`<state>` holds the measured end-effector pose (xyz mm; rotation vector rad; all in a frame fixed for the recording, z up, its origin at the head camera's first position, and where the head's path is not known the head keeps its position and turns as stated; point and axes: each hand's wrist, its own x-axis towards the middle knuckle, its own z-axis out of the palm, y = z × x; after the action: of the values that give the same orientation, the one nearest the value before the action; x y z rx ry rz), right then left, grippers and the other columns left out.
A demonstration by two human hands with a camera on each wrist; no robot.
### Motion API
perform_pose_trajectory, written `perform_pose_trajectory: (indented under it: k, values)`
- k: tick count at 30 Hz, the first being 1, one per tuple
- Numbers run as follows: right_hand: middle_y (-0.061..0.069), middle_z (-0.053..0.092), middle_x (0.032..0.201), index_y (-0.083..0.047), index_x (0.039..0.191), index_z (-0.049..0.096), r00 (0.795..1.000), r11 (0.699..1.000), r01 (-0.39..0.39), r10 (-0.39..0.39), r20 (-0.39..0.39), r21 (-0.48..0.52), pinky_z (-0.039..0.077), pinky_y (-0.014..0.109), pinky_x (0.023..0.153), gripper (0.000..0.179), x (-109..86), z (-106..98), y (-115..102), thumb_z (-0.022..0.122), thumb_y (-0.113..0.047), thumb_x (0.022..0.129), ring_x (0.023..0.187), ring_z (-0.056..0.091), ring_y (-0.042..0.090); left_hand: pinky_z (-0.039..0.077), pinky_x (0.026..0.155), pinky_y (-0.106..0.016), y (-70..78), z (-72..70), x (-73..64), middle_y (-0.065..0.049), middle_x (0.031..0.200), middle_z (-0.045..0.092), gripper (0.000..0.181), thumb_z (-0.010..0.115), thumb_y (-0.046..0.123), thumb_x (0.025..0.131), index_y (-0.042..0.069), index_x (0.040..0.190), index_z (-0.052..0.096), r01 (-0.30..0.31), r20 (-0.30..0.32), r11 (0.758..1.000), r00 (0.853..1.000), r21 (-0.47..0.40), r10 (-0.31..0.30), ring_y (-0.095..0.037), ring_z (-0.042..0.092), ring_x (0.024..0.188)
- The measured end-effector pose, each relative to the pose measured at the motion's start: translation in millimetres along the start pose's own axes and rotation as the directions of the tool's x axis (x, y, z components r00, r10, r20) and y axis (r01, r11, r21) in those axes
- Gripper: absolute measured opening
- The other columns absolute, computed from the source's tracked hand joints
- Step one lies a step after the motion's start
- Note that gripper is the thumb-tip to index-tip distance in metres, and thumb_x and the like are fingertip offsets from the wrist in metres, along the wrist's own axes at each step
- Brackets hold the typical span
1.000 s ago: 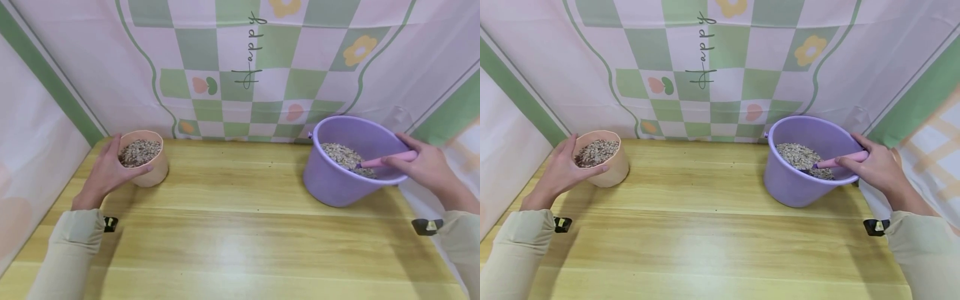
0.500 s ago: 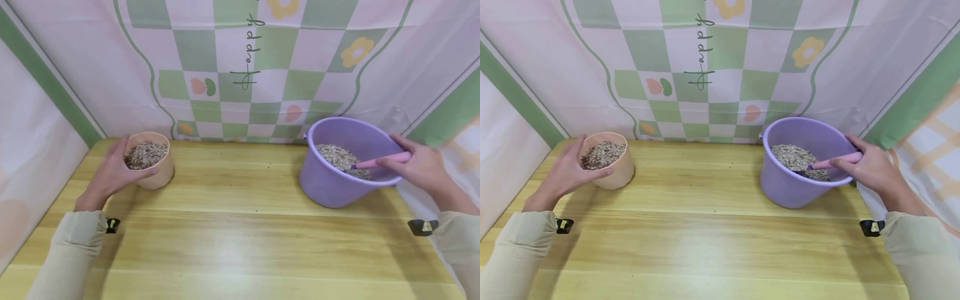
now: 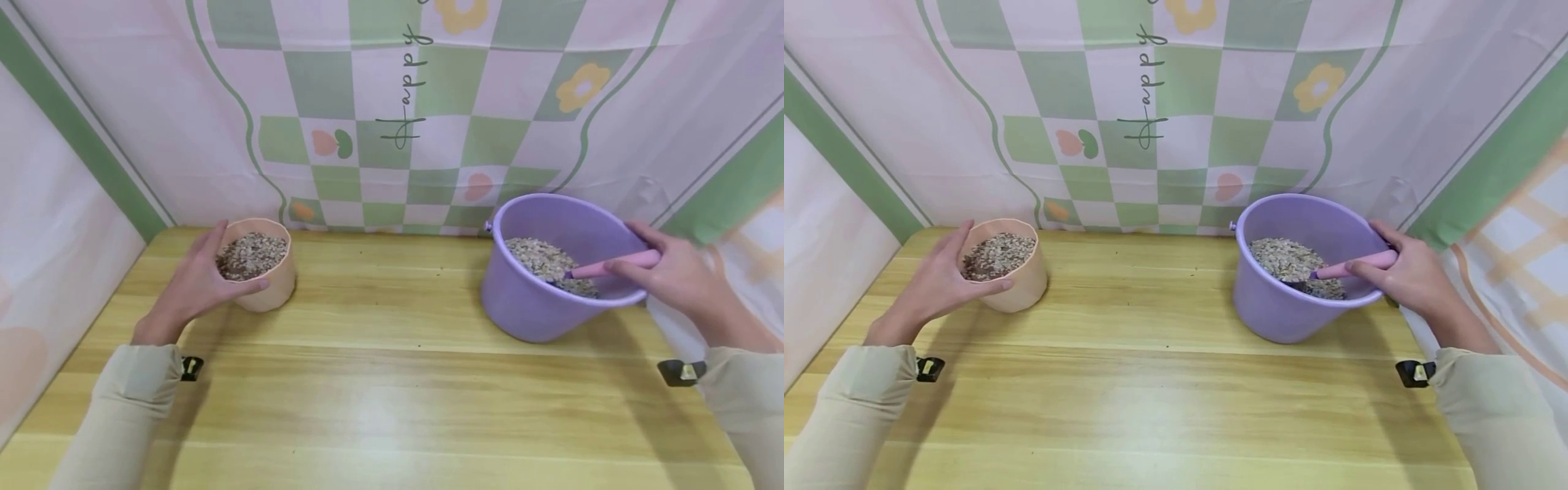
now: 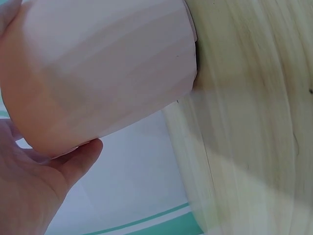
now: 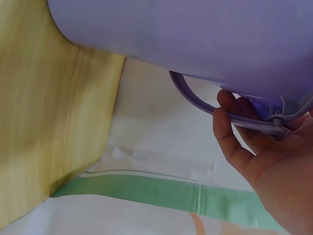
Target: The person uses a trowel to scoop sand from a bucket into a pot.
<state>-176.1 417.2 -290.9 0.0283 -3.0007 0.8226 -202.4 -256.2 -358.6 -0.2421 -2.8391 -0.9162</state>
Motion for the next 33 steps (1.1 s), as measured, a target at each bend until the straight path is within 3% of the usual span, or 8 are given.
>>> perform_pose_trajectory:
  k: [16,18,20,23,28,31,33]
  values:
    - [0.043,0.049,0.127,-0.006,0.158,0.023,0.998,0.999,0.047,-0.048,-0.048,-0.021,0.041,0.068,0.085,0.090,1.3,9,-6,0.073,-0.038,0.090,0.108,0.050,0.054,0.033,0.101,-0.075,11.9,9.1,5.0,-0.024,0.160,0.021,0.132,0.083,0.067,0.065,0.024,0.162,0.005,-0.012,0.028,1.000,1.000,-0.001,0.012,-0.054,0.033,0.135]
    - [0.043,0.050,0.125,-0.005,0.157,0.025,0.997,0.998,0.056,-0.057,-0.053,-0.020,0.049,0.056,0.080,0.090,0.7,9,-7,0.074,-0.037,0.089,0.101,0.056,0.050,0.032,0.102,-0.074,13.3,10.4,5.6,-0.024,0.160,0.021,0.133,0.084,0.067,0.064,0.023,0.162,0.005,-0.018,0.033,1.000,0.999,-0.001,0.018,-0.054,0.033,0.136]
    - [0.042,0.051,0.124,-0.004,0.157,0.025,0.998,0.999,0.051,-0.052,-0.047,-0.014,0.053,0.045,0.067,0.090,-0.7,9,-10,0.075,-0.036,0.088,0.088,0.062,0.042,0.032,0.103,-0.074,15.9,12.1,6.2,-0.024,0.159,0.023,0.133,0.085,0.067,0.063,0.023,0.162,0.006,-0.027,0.036,1.000,0.999,-0.004,0.027,-0.053,0.033,0.136]
    - [0.043,0.053,0.122,-0.004,0.156,0.026,0.997,0.998,0.061,-0.062,-0.043,-0.021,0.049,0.029,0.051,0.089,-1.8,10,-14,0.075,-0.034,0.088,0.073,0.063,0.027,0.032,0.104,-0.072,21.0,15.1,7.8,-0.025,0.158,0.026,0.133,0.085,0.066,0.062,0.022,0.162,0.008,-0.046,0.037,0.999,0.998,-0.009,0.046,-0.052,0.034,0.136]
    - [0.044,0.050,0.122,-0.004,0.157,0.024,0.997,0.998,0.063,-0.063,-0.037,-0.005,0.049,0.031,0.046,0.089,-3.4,10,-16,0.074,-0.034,0.089,0.061,0.059,0.025,0.032,0.105,-0.072,29.3,19.5,10.1,-0.025,0.157,0.028,0.133,0.086,0.066,0.061,0.021,0.161,0.011,-0.070,0.036,0.998,0.997,-0.009,0.070,-0.051,0.034,0.137]
    - [0.043,0.052,0.122,-0.003,0.156,0.026,0.996,0.997,0.077,-0.078,-0.048,-0.026,0.049,0.032,0.058,0.088,-3.0,11,-15,0.074,-0.034,0.088,0.078,0.062,0.042,0.031,0.106,-0.071,31.9,21.9,10.5,-0.024,0.158,0.027,0.133,0.086,0.066,0.061,0.022,0.161,0.011,-0.073,0.039,0.997,0.997,-0.012,0.074,-0.051,0.034,0.137]
    - [0.044,0.052,0.123,-0.002,0.155,0.028,0.994,0.995,0.088,-0.090,-0.054,-0.040,0.050,0.041,0.072,0.088,-2.0,12,-15,0.074,-0.034,0.088,0.096,0.058,0.050,0.031,0.106,-0.071,33.5,23.5,11.0,-0.024,0.159,0.027,0.133,0.087,0.066,0.061,0.022,0.161,0.011,-0.078,0.043,0.997,0.996,-0.018,0.079,-0.051,0.033,0.138]
